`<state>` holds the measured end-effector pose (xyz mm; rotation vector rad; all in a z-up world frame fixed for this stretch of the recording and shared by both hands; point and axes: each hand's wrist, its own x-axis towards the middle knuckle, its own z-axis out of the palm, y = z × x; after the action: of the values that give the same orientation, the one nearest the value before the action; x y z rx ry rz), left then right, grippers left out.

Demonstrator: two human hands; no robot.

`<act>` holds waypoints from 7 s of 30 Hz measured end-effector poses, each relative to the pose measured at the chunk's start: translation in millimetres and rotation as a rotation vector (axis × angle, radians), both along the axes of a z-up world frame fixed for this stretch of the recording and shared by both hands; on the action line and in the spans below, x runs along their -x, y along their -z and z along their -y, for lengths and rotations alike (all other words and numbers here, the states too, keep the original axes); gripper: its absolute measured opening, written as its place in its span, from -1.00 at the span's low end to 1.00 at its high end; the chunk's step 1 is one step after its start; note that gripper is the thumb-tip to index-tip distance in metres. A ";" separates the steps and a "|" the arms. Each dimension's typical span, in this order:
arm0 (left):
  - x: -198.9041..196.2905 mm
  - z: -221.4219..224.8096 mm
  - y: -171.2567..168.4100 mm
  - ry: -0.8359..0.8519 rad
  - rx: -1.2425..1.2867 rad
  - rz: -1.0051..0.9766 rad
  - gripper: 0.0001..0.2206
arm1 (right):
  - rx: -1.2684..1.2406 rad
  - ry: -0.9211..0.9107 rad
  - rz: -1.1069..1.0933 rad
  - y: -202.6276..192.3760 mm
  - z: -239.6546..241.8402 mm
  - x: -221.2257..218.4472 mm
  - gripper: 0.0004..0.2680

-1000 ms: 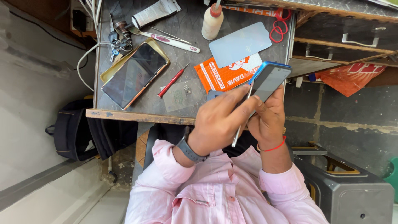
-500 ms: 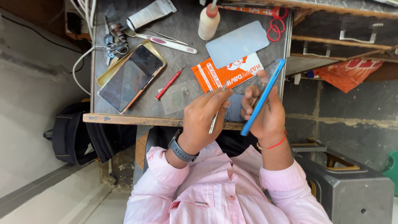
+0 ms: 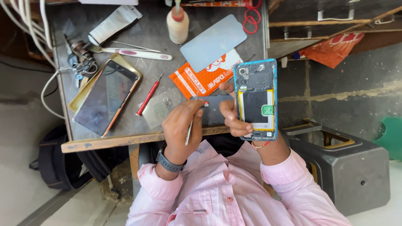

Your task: The person uses a metal spudger to pry open the back cover of a blue smartphone. They carefully separate the casing from the internal components, revealing the battery and circuitry. The person then applies a liquid adhesive from a bottle along the edge of the phone's frame.

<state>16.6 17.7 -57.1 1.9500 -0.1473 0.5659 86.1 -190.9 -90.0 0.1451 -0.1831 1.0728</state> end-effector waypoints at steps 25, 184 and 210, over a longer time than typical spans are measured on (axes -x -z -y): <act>0.1 3.9 0.6 0.019 -0.075 -0.003 -0.84 | 0.018 0.061 0.025 3.6 13.4 19.5 -0.45; -19.3 73.6 -18.9 0.431 -0.375 0.624 -0.73 | 0.076 0.339 -0.051 0.0 7.2 8.7 -0.61; -19.3 90.6 -17.4 0.376 -0.189 0.639 -0.81 | -0.004 0.283 -0.005 -1.2 12.3 12.4 -0.32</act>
<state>35.8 -72.8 -39.7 1.7902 -0.9754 0.9242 73.7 -203.2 -88.8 0.1213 -0.1953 0.7906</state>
